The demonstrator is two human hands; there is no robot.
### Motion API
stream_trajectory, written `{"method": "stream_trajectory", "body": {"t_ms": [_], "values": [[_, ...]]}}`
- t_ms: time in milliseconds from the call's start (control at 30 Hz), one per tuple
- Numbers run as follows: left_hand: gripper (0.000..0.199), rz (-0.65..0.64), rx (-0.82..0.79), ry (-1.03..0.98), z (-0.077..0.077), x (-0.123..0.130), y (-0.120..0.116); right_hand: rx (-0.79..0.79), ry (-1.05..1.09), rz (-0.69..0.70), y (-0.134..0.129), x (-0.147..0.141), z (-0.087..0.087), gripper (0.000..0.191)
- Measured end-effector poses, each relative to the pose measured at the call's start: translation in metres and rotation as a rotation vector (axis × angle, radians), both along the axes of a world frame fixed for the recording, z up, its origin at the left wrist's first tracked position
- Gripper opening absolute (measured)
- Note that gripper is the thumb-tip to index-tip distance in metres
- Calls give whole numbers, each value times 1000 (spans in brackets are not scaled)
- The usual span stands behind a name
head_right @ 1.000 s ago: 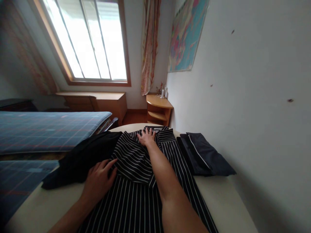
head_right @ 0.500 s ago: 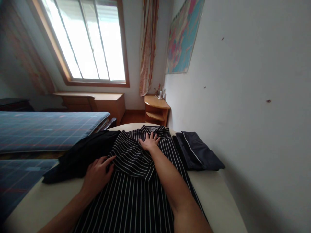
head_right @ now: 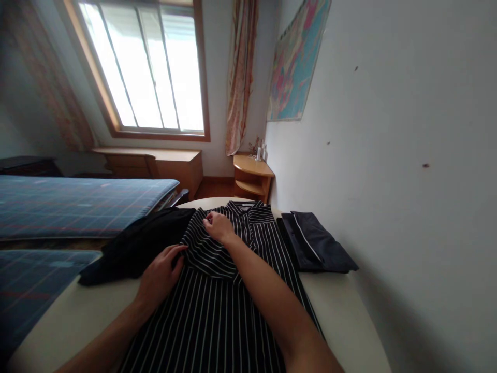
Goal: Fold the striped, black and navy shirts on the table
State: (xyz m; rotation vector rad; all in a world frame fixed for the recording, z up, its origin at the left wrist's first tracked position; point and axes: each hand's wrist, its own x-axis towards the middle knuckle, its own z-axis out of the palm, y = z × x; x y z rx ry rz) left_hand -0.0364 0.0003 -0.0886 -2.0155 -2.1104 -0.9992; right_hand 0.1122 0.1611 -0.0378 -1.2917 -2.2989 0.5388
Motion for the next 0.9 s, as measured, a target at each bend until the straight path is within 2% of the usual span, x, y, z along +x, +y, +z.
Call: {"method": "stream_trajectory", "body": {"t_ms": [100,167,233,400,567,700,900], "values": [[32,-43,25,-32,-3,2,-2,-131,69,-44,-14,-26,7,62],[34,-73,34,-38,-4,4,-4,-187,59,-63,-20,-39,7,82],[36,-106,31,-33,-4,8,-7,-212,27,-56,-23,-48,4,93],[37,-178,23,-48,1,17,-15,-216,-7,-40,-19,-48,-6,87],[37,-197,-4,-110,5,22,-19,-227,161,14,-6,-33,-15,80],[35,-211,-3,-199,8,27,-20,-219,205,46,3,-22,-22,74],[30,-270,-14,-323,23,48,-17,-149,261,81,10,-3,-20,76]]}}
